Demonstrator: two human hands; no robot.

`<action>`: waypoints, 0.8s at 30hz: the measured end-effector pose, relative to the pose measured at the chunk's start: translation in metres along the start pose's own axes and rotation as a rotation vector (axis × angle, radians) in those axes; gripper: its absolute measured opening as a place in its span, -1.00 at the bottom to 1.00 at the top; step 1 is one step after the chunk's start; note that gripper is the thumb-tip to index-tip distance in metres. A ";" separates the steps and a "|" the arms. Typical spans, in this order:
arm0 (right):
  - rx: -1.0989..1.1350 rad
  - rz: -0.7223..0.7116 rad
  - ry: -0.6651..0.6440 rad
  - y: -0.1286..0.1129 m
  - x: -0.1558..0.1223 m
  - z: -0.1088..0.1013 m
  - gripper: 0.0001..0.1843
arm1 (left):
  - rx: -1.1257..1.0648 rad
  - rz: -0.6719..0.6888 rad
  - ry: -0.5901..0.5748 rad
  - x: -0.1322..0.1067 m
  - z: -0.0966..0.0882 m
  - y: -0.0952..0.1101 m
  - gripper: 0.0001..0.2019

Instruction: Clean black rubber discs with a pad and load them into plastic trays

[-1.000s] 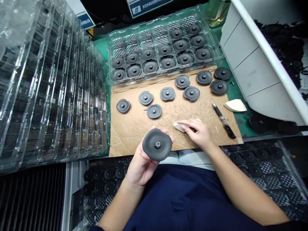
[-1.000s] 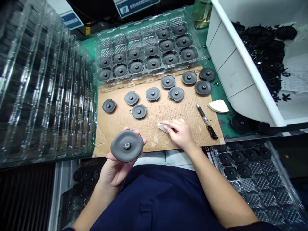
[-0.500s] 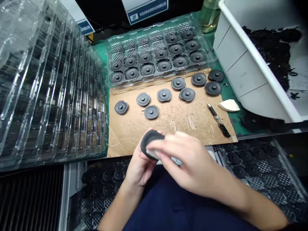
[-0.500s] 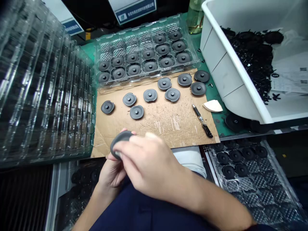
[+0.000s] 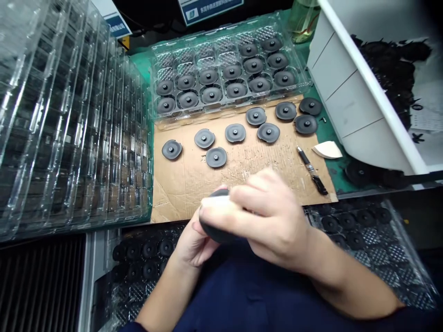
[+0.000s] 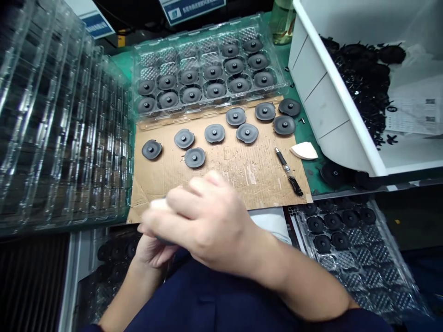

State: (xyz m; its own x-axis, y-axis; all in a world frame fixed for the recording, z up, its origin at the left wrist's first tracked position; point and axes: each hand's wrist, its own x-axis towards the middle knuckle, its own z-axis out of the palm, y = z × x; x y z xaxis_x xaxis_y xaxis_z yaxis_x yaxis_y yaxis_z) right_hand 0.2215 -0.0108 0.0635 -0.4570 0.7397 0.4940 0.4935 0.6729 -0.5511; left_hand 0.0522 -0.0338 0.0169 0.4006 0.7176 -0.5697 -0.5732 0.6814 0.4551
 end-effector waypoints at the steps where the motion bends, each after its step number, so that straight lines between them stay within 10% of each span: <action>1: 0.072 -0.048 -0.031 0.004 0.003 0.002 -0.61 | 0.008 0.014 -0.018 -0.001 0.000 0.000 -0.56; 9: 0.116 0.024 0.003 0.004 0.002 0.013 -0.65 | -0.008 0.034 -0.084 -0.002 0.001 0.000 -0.67; 18: 0.119 0.566 0.044 0.080 -0.056 0.055 -0.74 | -0.142 0.000 -0.189 -0.012 -0.008 0.000 -0.35; 24: 0.087 0.559 0.216 0.047 -0.075 0.063 -0.70 | -0.173 0.027 -0.264 -0.024 -0.009 0.000 -0.43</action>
State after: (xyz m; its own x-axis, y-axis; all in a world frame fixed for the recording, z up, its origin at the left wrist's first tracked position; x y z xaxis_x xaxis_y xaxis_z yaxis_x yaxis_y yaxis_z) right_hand 0.2325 -0.0347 -0.0415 0.0196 0.9720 0.2344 0.5492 0.1854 -0.8148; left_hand 0.0360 -0.0522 0.0247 0.5426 0.7629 -0.3515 -0.6898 0.6435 0.3318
